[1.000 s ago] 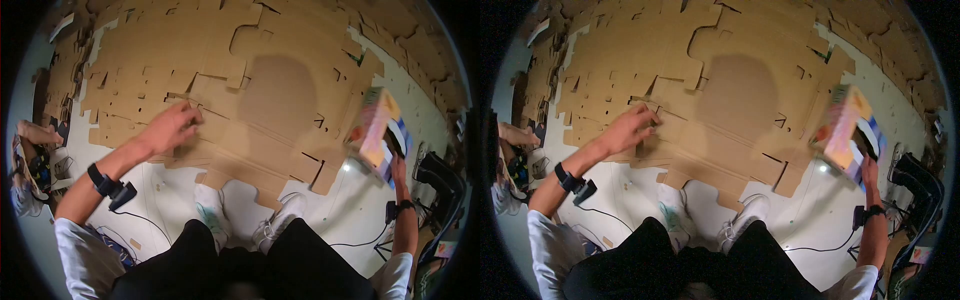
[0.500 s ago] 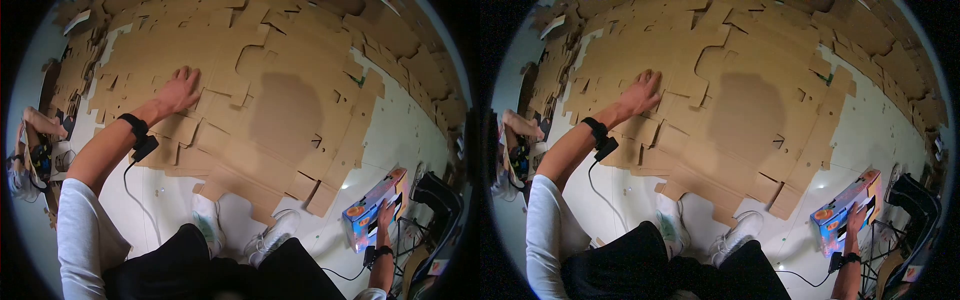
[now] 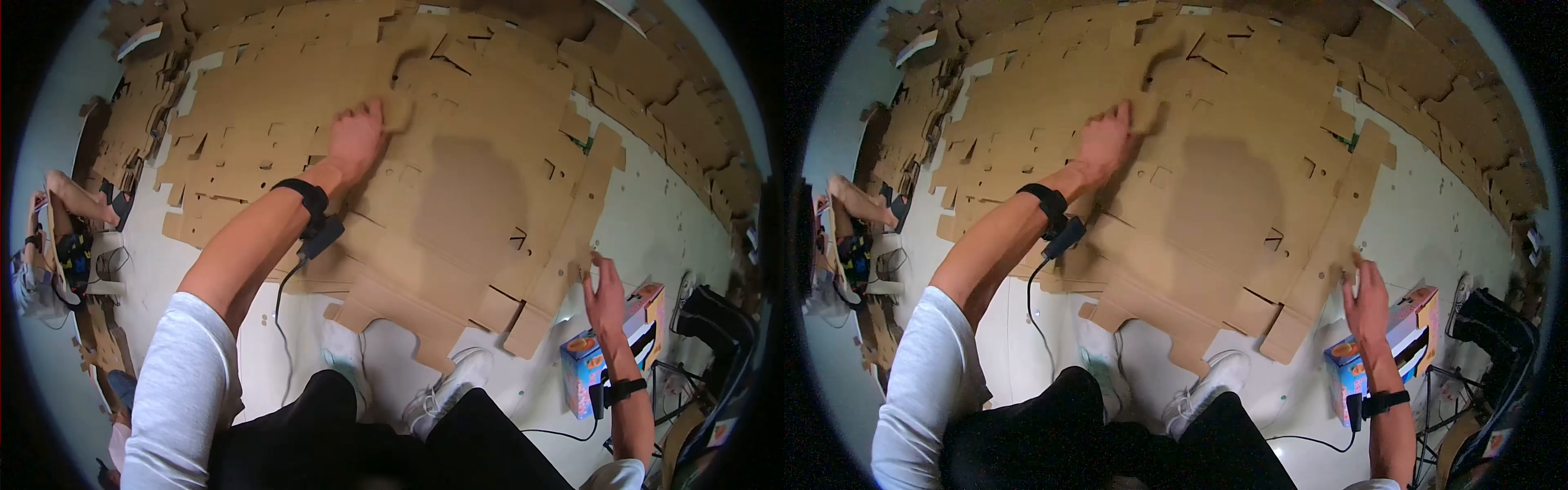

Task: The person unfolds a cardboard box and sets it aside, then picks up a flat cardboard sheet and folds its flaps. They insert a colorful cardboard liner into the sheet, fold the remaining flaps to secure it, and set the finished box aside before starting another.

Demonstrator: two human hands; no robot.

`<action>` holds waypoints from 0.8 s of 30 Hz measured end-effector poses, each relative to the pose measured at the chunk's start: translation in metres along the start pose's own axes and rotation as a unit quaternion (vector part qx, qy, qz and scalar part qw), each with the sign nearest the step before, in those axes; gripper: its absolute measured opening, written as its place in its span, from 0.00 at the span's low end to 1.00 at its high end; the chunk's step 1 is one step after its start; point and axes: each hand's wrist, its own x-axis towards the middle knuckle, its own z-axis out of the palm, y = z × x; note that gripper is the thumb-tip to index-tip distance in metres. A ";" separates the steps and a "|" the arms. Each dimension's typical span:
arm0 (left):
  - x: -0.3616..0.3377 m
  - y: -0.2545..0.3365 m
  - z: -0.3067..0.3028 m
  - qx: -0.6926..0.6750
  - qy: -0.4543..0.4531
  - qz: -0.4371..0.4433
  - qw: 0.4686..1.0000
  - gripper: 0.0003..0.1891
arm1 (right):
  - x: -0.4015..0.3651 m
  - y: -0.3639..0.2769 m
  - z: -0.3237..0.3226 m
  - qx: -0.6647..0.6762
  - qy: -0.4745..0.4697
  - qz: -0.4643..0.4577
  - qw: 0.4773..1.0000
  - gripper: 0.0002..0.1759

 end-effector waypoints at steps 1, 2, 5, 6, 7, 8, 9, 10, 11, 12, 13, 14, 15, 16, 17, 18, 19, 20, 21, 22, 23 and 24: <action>0.005 -0.006 -0.004 -0.051 0.008 -0.040 0.998 0.28 | -0.002 -0.011 -0.005 -0.020 -0.019 -0.035 0.999 0.23; 0.010 -0.015 -0.009 -0.102 0.014 -0.078 0.992 0.26 | -0.007 -0.014 -0.006 -0.039 -0.040 -0.068 0.996 0.22; 0.060 -0.072 0.023 -0.251 0.109 -0.230 0.934 0.28 | -0.021 -0.004 -0.005 -0.027 -0.102 -0.045 0.993 0.18; 0.070 -0.087 0.013 -0.303 0.159 -0.264 0.902 0.29 | -0.028 0.004 -0.003 -0.013 -0.103 -0.041 0.994 0.17; 0.077 -0.098 -0.008 -0.353 0.210 -0.294 0.863 0.30 | -0.036 0.018 0.000 0.001 -0.101 -0.037 0.994 0.15; 0.075 -0.104 -0.032 -0.333 0.244 -0.259 0.873 0.30 | -0.043 0.031 0.004 0.016 -0.098 -0.034 0.994 0.14; 0.064 -0.103 -0.058 -0.313 0.276 -0.225 0.880 0.30 | -0.049 0.044 0.007 0.037 -0.091 -0.002 0.995 0.13; 0.054 -0.094 -0.089 -0.327 0.287 -0.228 0.871 0.28 | -0.057 0.058 0.010 0.057 -0.085 0.029 0.994 0.13; 0.045 -0.078 -0.124 -0.342 0.302 -0.228 0.860 0.27 | -0.062 0.069 0.012 0.077 -0.074 0.060 0.992 0.12; 0.036 -0.062 -0.150 -0.357 0.317 -0.229 0.848 0.27 | -0.065 0.075 0.012 0.095 -0.060 0.094 0.989 0.11; 0.025 -0.043 -0.164 -0.375 0.351 -0.145 0.846 0.27 | -0.066 0.082 0.010 0.094 -0.054 0.112 0.988 0.11; 0.015 -0.026 -0.171 -0.388 0.382 -0.059 0.837 0.28 | -0.066 0.088 0.009 0.095 -0.049 0.130 0.986 0.11; 0.007 -0.020 -0.172 -0.333 0.356 0.015 0.873 0.18 | -0.066 0.094 0.011 0.096 -0.044 0.147 0.983 0.11; -0.012 0.000 -0.176 -0.336 0.372 0.138 0.854 0.19 | -0.066 0.099 0.014 0.105 -0.028 0.152 0.982 0.10; -0.025 0.024 -0.178 -0.423 0.320 0.228 0.817 0.25 | -0.063 0.101 0.018 0.130 -0.013 0.164 0.978 0.11; -0.055 0.040 -0.177 -0.376 0.293 0.304 0.825 0.25 | -0.058 0.103 0.020 0.154 0.002 0.176 0.972 0.12; -0.084 0.055 -0.177 -0.333 0.261 0.380 0.822 0.26 | -0.050 0.105 0.021 0.176 0.019 0.187 0.966 0.13; -0.115 0.069 -0.171 -0.327 0.232 0.432 0.808 0.27 | -0.043 0.114 0.025 0.176 0.029 0.201 0.963 0.23; -0.143 0.082 -0.160 -0.320 0.201 0.483 0.790 0.27 | -0.035 0.118 0.030 0.272 0.042 0.268 0.923 0.26; -0.169 0.084 -0.142 -0.322 0.165 0.513 0.779 0.26 | -0.025 0.120 0.035 0.363 0.054 0.331 0.869 0.28; -0.191 0.081 -0.126 -0.326 0.155 0.538 0.761 0.25 | -0.015 0.122 0.035 0.449 0.066 0.390 0.801 0.31; -0.213 0.078 -0.111 -0.330 0.144 0.563 0.744 0.24 | -0.011 0.121 0.034 0.494 0.011 0.411 0.766 0.38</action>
